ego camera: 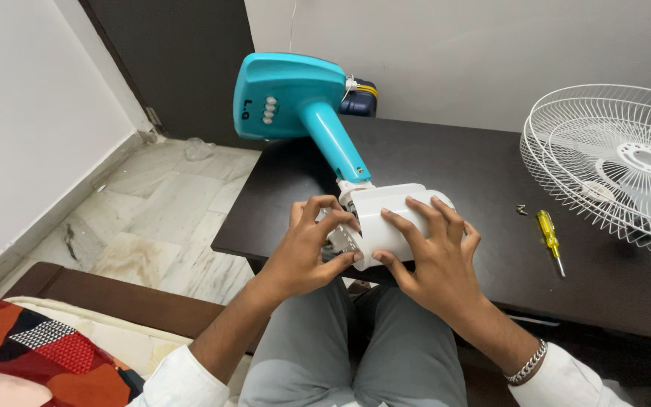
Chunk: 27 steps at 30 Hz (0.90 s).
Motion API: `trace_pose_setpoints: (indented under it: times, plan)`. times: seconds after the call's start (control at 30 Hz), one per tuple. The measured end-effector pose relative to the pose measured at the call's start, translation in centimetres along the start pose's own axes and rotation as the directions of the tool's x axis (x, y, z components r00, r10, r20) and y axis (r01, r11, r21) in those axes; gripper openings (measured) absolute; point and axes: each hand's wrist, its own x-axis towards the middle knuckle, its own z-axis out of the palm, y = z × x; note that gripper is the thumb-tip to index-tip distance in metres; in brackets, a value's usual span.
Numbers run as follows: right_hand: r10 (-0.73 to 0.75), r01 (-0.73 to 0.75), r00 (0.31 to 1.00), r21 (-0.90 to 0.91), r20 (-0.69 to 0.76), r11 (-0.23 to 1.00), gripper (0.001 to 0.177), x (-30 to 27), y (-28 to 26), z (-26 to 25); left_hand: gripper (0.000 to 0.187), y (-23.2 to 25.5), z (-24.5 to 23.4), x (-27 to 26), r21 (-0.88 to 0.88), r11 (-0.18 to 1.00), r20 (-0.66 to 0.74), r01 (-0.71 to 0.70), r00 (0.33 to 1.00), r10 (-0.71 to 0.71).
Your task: The person disassembles a teal LG pedestal fan on a dark table. They remove the front grille, unscrew and detach the motor housing, and separate the internal motor assembly from the fan stand using a screwdriver.
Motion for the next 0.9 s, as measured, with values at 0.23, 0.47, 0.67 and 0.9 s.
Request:
trace_pose_setpoints:
  times: [0.23, 0.47, 0.67, 0.9]
  plan:
    - [-0.033, 0.032, 0.999, -0.042, -0.028, 0.999, 0.061, -0.5, 0.5, 0.7, 0.038, -0.3, 0.5, -0.4, 0.0, 1.0, -0.031, 0.015, 0.999, -0.015]
    - [-0.128, 0.124, 0.989, -0.059, -0.069, 0.991, 0.067, -1.2, 1.6, 1.2, 0.04, -1.5, 0.3, 0.2, 0.029, 0.987, 0.011, -0.159, 0.987, 0.159]
    - [-0.193, 0.186, 0.981, -0.203, -0.017, 0.961, 0.096, -0.9, 2.8, 1.5, 0.034, -0.6, -0.6, 0.6, 0.185, 0.963, 0.069, -0.195, 0.98, 0.185]
    - [-0.341, 0.316, 0.937, -0.235, -0.073, 0.919, 0.082, 0.0, 4.6, 1.6, 0.035, 0.4, -1.0, 1.4, 0.167, 0.91, 0.143, -0.38, 0.922, 0.359]
